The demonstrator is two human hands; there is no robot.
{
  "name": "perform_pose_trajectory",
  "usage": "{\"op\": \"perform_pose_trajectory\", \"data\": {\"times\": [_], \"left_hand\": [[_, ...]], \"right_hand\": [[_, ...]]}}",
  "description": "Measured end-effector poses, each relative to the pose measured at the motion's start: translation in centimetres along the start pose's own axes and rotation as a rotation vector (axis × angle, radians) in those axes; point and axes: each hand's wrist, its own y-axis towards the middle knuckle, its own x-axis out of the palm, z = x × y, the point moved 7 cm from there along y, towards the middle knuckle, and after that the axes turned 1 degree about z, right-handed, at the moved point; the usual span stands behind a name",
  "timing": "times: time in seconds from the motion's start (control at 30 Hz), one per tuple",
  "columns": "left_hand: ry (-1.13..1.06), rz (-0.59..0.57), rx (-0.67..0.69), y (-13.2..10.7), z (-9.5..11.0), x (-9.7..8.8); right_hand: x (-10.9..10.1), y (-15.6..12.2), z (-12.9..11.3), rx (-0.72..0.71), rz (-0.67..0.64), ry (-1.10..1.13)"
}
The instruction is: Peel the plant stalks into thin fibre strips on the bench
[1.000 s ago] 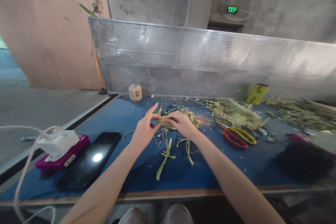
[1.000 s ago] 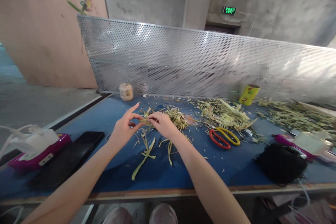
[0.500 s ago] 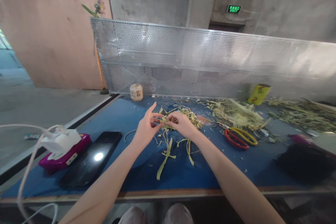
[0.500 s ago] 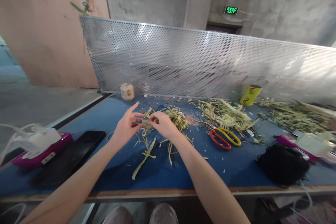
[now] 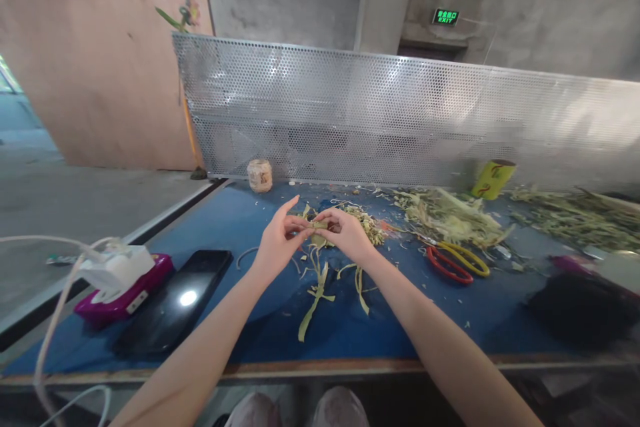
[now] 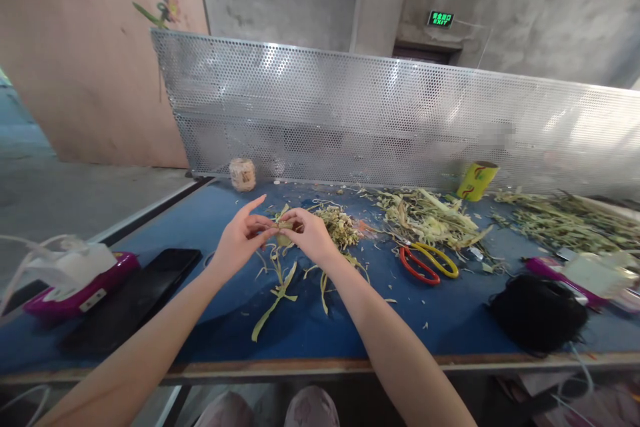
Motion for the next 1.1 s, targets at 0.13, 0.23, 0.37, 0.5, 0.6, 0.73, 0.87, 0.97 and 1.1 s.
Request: {"op": "perform_pose_trajectory", "data": {"times": [0.13, 0.23, 0.37, 0.5, 0.6, 0.73, 0.87, 0.97, 1.1], "left_hand": [[0.010, 0.045, 0.034, 0.0, 0.6, -0.3], [-0.026, 0.087, 0.023, 0.0, 0.9, -0.6], [-0.087, 0.175, 0.022, 0.1, 1.1, -1.4], [-0.068, 0.289, 0.057, 0.2, 0.7, -2.7], [0.000, 0.359, 0.045, 0.2, 0.1, -3.4], [0.080, 0.407, 0.027, 0.0, -0.2, -3.8], [0.155, 0.452, 0.021, -0.1, -0.3, -4.2], [0.196, 0.451, 0.014, 0.0, -0.7, -4.4], [0.380, 0.472, 0.080, -0.2, -0.3, -4.8]], "right_hand": [[-0.3, 0.2, 0.6, 0.076, 0.021, 0.086], [-1.0, 0.4, 1.2, 0.142, 0.081, 0.180], [-3.7, 0.6, 2.2, 0.189, 0.290, 0.311], [-9.1, 0.0, 3.3, 0.127, 0.721, 0.497], [-12.3, -0.6, 3.5, 0.044, 0.884, 0.548], [-14.6, -1.0, 3.3, -0.001, 0.961, 0.535], [-15.5, -1.3, 2.2, -0.074, 1.012, 0.472], [-16.0, -1.6, 0.5, -0.161, 1.032, 0.257], [-17.5, -2.4, -1.1, -0.172, 1.048, -0.046]]}}
